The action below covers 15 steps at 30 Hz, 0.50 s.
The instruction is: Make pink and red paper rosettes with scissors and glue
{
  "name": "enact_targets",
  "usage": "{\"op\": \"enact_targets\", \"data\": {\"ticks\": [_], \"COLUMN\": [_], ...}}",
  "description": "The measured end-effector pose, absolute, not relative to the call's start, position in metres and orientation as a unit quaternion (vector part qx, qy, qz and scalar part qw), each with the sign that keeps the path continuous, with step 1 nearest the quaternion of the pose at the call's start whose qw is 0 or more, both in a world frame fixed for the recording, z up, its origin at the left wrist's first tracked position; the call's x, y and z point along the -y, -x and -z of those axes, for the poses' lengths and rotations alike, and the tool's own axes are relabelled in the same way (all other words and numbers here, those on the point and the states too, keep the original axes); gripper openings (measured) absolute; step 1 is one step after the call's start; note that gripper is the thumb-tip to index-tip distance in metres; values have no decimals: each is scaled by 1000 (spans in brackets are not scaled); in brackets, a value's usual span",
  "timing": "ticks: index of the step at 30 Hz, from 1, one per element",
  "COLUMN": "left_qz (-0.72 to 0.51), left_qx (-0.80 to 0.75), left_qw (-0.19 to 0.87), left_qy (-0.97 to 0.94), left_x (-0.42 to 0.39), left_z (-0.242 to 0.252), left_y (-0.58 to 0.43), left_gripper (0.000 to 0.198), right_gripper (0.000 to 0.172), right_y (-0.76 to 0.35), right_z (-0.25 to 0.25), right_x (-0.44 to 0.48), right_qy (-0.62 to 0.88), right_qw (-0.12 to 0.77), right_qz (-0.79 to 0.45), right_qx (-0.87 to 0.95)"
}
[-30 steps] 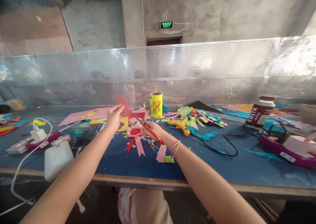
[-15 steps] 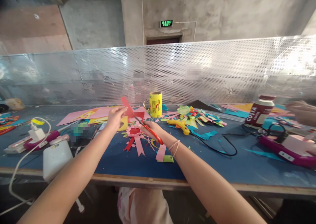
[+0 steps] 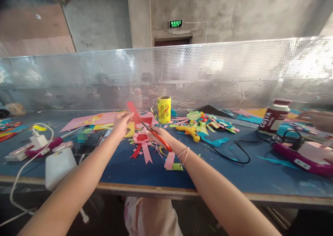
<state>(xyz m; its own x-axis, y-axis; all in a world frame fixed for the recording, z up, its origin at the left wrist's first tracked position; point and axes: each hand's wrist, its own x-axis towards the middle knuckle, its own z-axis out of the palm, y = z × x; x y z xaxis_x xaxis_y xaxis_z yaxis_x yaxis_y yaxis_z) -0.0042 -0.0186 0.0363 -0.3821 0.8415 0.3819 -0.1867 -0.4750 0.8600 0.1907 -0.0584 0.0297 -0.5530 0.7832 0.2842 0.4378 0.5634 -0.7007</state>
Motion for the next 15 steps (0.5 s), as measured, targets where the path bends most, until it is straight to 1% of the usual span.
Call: {"op": "enact_targets", "data": {"ticks": [10,15], "left_qz": [-740,-743], "left_qx": [-380,-385], "left_qw": [340,335], "left_qy": [-438,-433], "left_x": [18,18], "left_z": [-35,-35], "left_y": [4,4], "left_gripper": [22,22], "right_gripper": [40,37], "right_y": [-191,-190], "right_z": [-28,-28], "right_x": [56,56], "right_qy": [370,375], "right_qw": [299,304], "right_qz": [-294,-277], "right_qx": [829,831]}}
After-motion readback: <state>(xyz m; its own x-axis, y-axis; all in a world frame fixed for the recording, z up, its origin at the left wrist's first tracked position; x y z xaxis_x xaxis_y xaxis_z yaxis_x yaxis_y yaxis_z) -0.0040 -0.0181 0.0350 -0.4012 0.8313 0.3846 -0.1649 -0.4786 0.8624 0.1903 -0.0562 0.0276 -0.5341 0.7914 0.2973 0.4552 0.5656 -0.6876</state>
